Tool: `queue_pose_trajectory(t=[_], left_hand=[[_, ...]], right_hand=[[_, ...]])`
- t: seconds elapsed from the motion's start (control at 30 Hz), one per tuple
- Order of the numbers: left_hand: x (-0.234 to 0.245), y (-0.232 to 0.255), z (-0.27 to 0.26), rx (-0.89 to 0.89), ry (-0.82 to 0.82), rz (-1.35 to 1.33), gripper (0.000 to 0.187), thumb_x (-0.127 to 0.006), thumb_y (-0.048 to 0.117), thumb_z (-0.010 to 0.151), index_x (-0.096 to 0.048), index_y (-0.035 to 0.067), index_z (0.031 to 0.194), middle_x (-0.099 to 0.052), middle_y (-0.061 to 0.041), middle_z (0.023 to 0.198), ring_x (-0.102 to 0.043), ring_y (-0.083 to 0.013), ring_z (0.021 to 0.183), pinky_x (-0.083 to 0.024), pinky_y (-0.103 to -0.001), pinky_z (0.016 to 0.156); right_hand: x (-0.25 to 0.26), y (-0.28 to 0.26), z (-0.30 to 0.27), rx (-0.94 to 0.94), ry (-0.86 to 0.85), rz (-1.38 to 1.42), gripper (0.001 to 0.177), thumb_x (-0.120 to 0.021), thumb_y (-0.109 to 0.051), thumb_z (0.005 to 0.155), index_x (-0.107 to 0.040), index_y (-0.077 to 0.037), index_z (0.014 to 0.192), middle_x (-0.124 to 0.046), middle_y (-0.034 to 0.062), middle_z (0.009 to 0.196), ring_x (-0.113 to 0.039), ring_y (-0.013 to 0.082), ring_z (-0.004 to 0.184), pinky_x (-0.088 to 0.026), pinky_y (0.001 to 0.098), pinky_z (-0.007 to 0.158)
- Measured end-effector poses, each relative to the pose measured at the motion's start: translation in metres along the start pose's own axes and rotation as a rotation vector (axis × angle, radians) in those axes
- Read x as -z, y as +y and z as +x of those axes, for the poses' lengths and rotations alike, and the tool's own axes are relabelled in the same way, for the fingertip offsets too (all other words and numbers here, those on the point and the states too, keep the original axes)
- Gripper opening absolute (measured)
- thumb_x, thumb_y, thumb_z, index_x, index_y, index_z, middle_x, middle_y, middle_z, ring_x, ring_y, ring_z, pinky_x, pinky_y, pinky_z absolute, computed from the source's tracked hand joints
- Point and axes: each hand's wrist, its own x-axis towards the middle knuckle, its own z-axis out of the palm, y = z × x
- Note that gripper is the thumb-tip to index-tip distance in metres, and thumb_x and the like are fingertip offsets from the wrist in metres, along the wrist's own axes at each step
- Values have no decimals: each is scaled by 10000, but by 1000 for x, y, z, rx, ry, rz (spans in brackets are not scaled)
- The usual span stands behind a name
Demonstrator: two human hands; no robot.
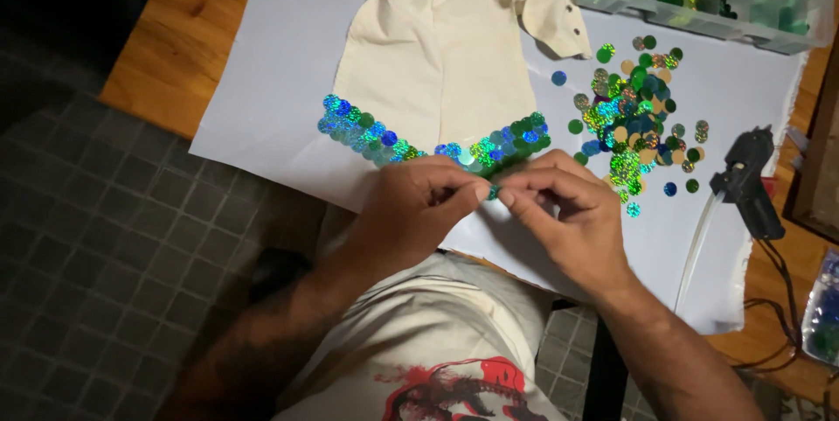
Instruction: Decorating a white garment by gluing green and blue sequins to its edge using a hot glue gun
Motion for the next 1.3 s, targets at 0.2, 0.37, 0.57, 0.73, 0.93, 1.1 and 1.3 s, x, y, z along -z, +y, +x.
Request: queue_pose_trajectory(t=[0.2, 0.37, 0.57, 0.73, 0.93, 1.1, 1.3], left_hand=[[5, 3, -2, 29, -43, -35, 150, -722, 221, 889, -836, 143, 947, -765, 12, 792, -634, -83, 646, -515, -238, 624], [0, -7, 0, 30, -43, -31, 142, -741, 225, 885, -842, 144, 942, -768, 15, 792, -633, -91, 626, -505, -240, 611], [-7, -11, 0, -45, 26, 1, 96, -753, 196, 864, -834, 159, 900, -748, 49, 767, -607, -67, 597, -512, -233, 607], [-5, -13, -5, -231, 34, 204, 72, -742, 185, 886, -809, 160, 899, -731, 1, 790, -678, -173, 632, -540, -289, 601], [-9, -26, -7, -312, 72, 97, 66, -747, 126, 873, -784, 111, 925, -704, -33, 815, -690, -182, 633, -561, -297, 589], [-7, -36, -5, -508, 122, 470, 64, -720, 154, 926, -772, 116, 928, -658, -27, 821, -683, -238, 668, -554, -345, 601], [-8, -55, 1, -678, 139, 630, 211, -552, 281, 1051, -656, 140, 932, -580, -12, 849, -641, -271, 714, -507, -390, 588]], right_hand=[[-1, 0, -2, -259, 15, 138, 38, -802, 30, 850, -770, 40, 869, -615, 77, 717, -489, 98, 672, -459, 256, 630], [-6, -8, -3, -354, 77, 250, 59, -780, 10, 879, -756, 52, 846, -600, 61, 702, -469, 86, 664, -429, 239, 621], [-6, -4, -7, -406, 56, 214, 62, -743, 15, 899, -740, 30, 839, -557, 28, 721, -472, 75, 706, -451, 229, 675], [-5, -7, -7, -342, -25, -53, 48, -779, 39, 804, -744, 19, 829, -558, 58, 718, -511, 117, 705, -503, 290, 705], [-12, -3, -12, -345, 28, 103, 16, -749, 15, 888, -742, 14, 874, -536, 43, 722, -473, 100, 745, -468, 281, 704], [-8, -16, 5, -99, -93, -205, 115, -805, -11, 834, -747, 7, 931, -593, 90, 774, -585, 212, 791, -496, 382, 777], [-2, -25, 25, -121, -266, -272, 74, -783, -62, 844, -727, -45, 800, -610, 63, 717, -575, 229, 759, -484, 399, 769]])
